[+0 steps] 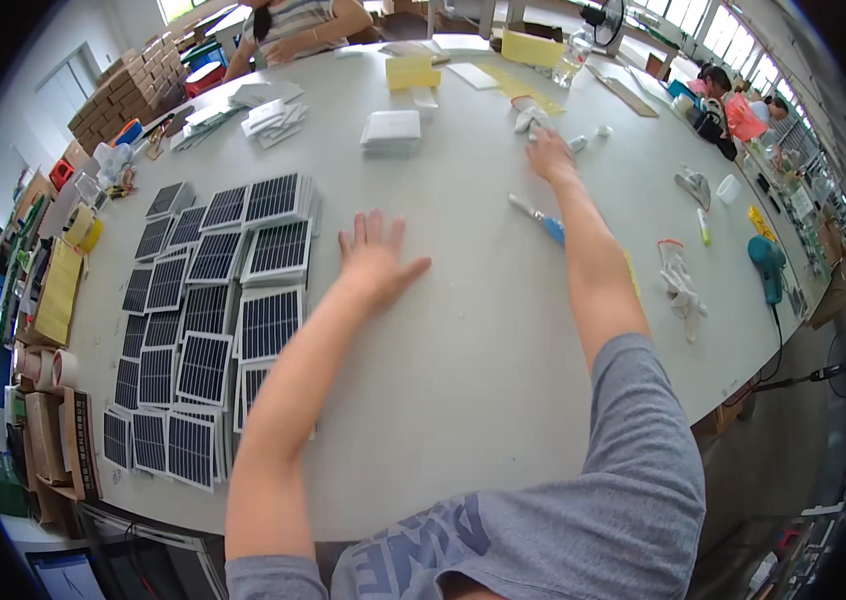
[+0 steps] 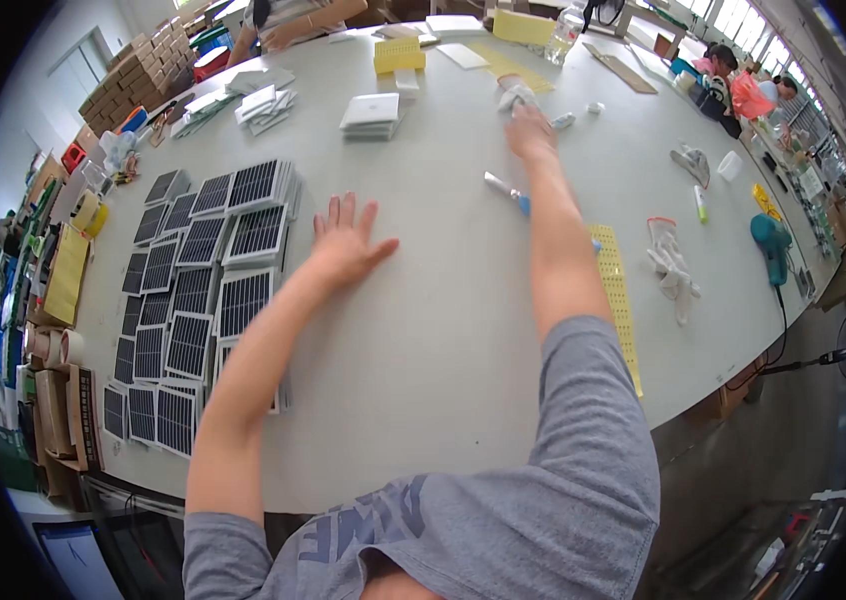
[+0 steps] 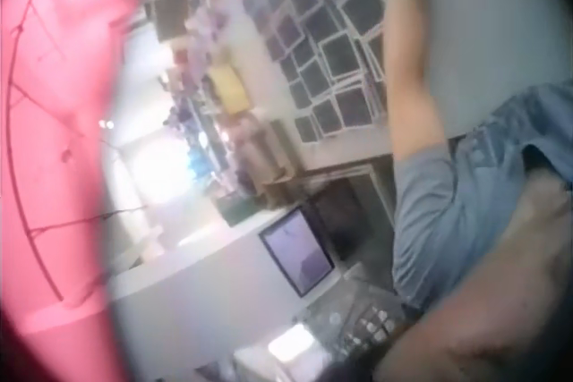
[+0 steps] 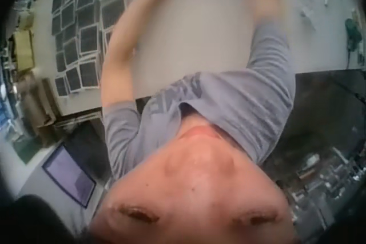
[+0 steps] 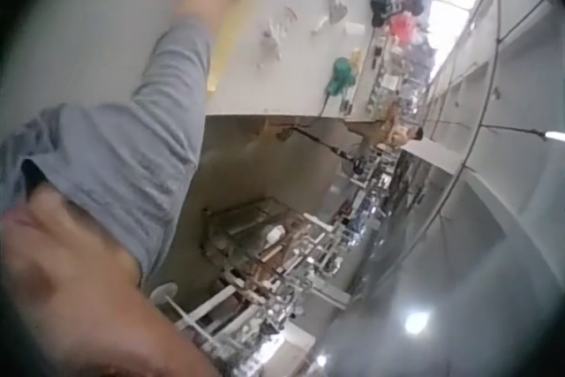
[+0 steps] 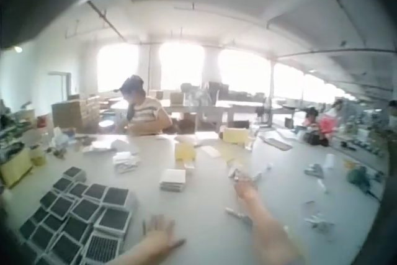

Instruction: The person trims small solar panels using a utility knife, removes them from backing sheets by hand, and stacks the solar panels on the table.

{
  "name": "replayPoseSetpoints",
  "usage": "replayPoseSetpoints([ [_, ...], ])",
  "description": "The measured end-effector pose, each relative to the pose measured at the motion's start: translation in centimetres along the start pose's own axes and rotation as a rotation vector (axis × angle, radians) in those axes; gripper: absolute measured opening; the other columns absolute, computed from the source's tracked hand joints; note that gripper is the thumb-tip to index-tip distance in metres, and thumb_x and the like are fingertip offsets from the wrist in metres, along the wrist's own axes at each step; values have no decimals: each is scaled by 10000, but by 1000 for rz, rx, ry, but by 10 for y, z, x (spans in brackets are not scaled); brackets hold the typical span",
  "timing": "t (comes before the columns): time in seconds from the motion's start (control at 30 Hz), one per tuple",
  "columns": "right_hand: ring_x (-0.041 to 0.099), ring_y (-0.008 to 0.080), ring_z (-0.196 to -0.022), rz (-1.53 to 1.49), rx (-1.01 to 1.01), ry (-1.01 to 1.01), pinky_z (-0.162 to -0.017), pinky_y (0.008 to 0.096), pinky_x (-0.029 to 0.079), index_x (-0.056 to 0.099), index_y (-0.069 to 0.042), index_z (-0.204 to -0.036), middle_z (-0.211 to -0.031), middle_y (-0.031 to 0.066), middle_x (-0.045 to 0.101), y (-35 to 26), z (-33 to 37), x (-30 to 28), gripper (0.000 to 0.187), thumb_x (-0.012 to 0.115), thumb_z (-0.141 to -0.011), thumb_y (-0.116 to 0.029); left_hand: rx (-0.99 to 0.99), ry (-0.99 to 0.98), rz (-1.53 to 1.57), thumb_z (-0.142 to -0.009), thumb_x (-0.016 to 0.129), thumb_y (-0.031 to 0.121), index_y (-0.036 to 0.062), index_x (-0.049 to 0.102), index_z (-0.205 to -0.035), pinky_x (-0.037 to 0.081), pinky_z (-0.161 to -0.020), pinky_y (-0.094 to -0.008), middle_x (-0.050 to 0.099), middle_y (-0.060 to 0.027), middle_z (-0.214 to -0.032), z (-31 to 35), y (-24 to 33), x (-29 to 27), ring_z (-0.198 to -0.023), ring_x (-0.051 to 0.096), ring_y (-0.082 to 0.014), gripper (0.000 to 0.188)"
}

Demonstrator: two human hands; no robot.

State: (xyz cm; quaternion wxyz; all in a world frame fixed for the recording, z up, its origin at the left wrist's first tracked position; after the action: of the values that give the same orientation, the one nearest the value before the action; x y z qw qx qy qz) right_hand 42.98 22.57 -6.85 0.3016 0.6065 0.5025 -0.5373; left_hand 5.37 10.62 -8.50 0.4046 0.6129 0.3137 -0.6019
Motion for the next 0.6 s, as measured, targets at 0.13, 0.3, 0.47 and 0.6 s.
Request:
replayPoseSetpoints([
  [0.13, 321, 379, -1417, -110, -16, 68, -1143, 455, 331, 359, -134, -1483, -1573, 207, 253, 56, -3, 16, 593, 529, -951, -332, 289, -34, -2, -927, 407, 659, 90, 252, -1544, 39, -1177, -604, 101, -224, -1617, 14, 63, 34, -1504, 37, -392, 854],
  [0.3, 617, 401, -1116, -133, 29, 29, -962, 472, 489, 524, -84, -1343, -1196, 244, 643, 5, -18, 22, 538, 588, -908, -393, 687, -74, 141, -909, 405, 687, 104, 279, -1539, 36, -1201, -555, 125, -192, -1621, 99, 160, 53, -1513, 22, -347, 867],
  [0.47, 693, 278, -807, -236, -224, -88, -783, 402, 543, 719, -23, -895, -863, 153, 727, -8, -27, 41, 300, 641, -812, -300, 866, -187, 296, -922, 398, 672, 148, 358, -1514, 22, -1212, -530, 148, -165, -1621, 152, 199, 40, -1513, 38, -337, 791],
  [0.6, 661, 179, -761, -220, -437, -451, -703, 341, 522, 701, -37, -909, -825, 92, 712, -79, 20, 27, 222, 655, -789, -218, 966, -235, 335, -940, 448, 615, 215, 397, -1496, 61, -1199, -566, 199, -151, -1610, 189, 191, 38, -1507, 83, -353, 687],
])
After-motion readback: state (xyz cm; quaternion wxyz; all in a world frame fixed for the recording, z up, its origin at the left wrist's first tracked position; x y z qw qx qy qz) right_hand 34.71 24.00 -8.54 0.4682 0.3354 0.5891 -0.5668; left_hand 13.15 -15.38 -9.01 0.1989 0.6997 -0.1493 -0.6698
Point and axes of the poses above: each hand's wrist, its own z-axis away from the middle knuckle, its own x-axis out of the palm, y = z × x, the point moved 8 cm from there along -z, towards the middle knuckle
